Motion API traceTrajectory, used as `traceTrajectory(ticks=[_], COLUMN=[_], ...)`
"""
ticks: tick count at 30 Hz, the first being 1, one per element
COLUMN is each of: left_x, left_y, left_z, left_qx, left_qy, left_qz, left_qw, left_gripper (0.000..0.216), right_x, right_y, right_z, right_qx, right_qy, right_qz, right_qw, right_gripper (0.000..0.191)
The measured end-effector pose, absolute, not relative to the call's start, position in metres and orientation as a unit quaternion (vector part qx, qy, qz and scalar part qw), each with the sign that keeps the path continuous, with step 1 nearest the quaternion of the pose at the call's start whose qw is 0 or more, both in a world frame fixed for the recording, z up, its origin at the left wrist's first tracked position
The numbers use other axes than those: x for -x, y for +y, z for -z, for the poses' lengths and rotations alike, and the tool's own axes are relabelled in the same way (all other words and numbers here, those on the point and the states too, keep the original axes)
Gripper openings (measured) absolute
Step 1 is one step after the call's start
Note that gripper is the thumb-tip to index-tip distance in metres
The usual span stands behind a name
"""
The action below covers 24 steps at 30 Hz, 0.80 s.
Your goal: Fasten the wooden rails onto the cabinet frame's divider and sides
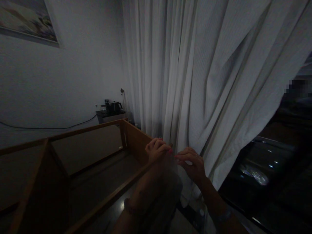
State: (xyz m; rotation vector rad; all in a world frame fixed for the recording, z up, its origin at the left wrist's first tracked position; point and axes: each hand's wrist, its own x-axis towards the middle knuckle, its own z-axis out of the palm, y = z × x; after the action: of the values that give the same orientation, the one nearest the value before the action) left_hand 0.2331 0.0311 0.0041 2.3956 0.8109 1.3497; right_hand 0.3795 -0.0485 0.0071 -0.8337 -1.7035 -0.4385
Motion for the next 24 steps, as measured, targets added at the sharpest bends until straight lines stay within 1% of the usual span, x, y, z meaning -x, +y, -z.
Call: traceTrajectory(ticks=[3, 7, 11, 13, 15, 18, 20, 21, 24], left_x=[-0.232, -0.232, -0.232, -0.232, -0.231, -0.231, -0.231, -0.231, -0.232], left_y=[0.03, 0.029, 0.029, 0.029, 0.029, 0.029, 0.028, 0.028, 0.027], left_z=[-0.006, -0.007, -0.006, -0.005, -0.006, -0.007, -0.008, -0.008, -0.007], left_qx=[-0.83, -0.83, -0.827, -0.827, -0.829, -0.831, -0.831, -0.831, -0.827], left_qy=[0.285, 0.284, 0.282, 0.283, 0.281, 0.283, 0.286, 0.285, 0.276], left_qz=[-0.457, -0.458, -0.465, -0.465, -0.462, -0.457, -0.455, -0.456, -0.467], left_qw=[0.143, 0.146, 0.145, 0.144, 0.142, 0.141, 0.143, 0.144, 0.148], left_gripper=[0.019, 0.019, 0.02, 0.021, 0.022, 0.022, 0.021, 0.022, 0.024], right_x=[-0.368, -0.357, -0.354, -0.358, -0.365, -0.382, -0.392, -0.396, -0.402], right_y=[-0.048, -0.051, -0.053, -0.055, -0.057, -0.061, -0.063, -0.063, -0.063], right_z=[0.0, 0.005, 0.0, -0.004, -0.006, -0.008, -0.008, -0.008, -0.01], right_qx=[0.414, 0.511, 0.542, 0.547, 0.529, 0.487, 0.467, 0.459, 0.44], right_qy=[-0.657, -0.578, -0.575, -0.591, -0.623, -0.663, -0.69, -0.705, -0.736], right_qz=[0.214, 0.247, 0.182, 0.165, 0.189, 0.237, 0.26, 0.273, 0.311], right_qw=[0.593, 0.587, 0.586, 0.57, 0.544, 0.517, 0.488, 0.467, 0.41], right_gripper=[0.022, 0.039, 0.041, 0.042, 0.04, 0.023, 0.031, 0.031, 0.015])
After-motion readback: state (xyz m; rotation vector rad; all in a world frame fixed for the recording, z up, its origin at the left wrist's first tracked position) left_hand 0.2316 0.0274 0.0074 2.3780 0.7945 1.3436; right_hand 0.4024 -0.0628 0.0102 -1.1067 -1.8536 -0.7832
